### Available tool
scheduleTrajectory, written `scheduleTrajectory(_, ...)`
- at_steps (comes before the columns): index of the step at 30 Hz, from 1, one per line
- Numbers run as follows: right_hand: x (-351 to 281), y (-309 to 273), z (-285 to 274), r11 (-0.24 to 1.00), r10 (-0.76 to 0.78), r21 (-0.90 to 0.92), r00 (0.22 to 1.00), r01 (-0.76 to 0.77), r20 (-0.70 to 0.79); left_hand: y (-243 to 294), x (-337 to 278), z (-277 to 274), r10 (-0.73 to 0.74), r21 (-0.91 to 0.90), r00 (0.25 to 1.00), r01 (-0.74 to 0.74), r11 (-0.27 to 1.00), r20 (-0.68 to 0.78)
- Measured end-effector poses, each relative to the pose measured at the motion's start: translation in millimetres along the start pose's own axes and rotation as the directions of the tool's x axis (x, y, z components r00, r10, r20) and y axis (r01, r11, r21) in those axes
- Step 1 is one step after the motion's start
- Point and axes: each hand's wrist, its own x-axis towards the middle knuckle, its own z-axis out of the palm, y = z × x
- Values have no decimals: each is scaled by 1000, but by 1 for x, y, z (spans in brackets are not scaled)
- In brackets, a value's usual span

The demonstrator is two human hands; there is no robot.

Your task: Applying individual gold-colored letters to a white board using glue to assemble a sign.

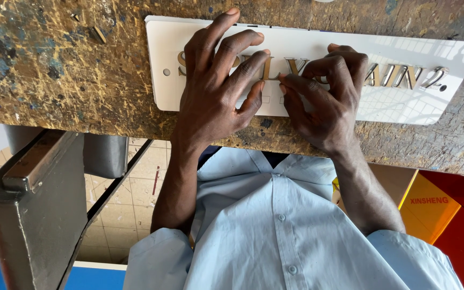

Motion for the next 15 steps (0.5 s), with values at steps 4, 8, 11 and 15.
scheduleTrajectory(4, -4, 1, 1, 999, 46, 15, 999, -45, -29, -1, -2, 0, 14, 3, 1000, -14, 1000, -9)
scheduleTrajectory(8, -1, -2, 0, 996, 84, 32, 993, -82, -83, -2, -6, 4, 12, -9, 998, -13, 1000, -63)
scheduleTrajectory(11, 2, -5, -1, 993, 100, 73, 987, -91, -123, 1, -4, 1, 17, -16, 994, -19, 1000, -111)
scheduleTrajectory(15, -15, 18, 13, 984, 119, 159, 960, -81, -252, 9, 0, -10, -4, -19, 992, 2, 1000, -127)
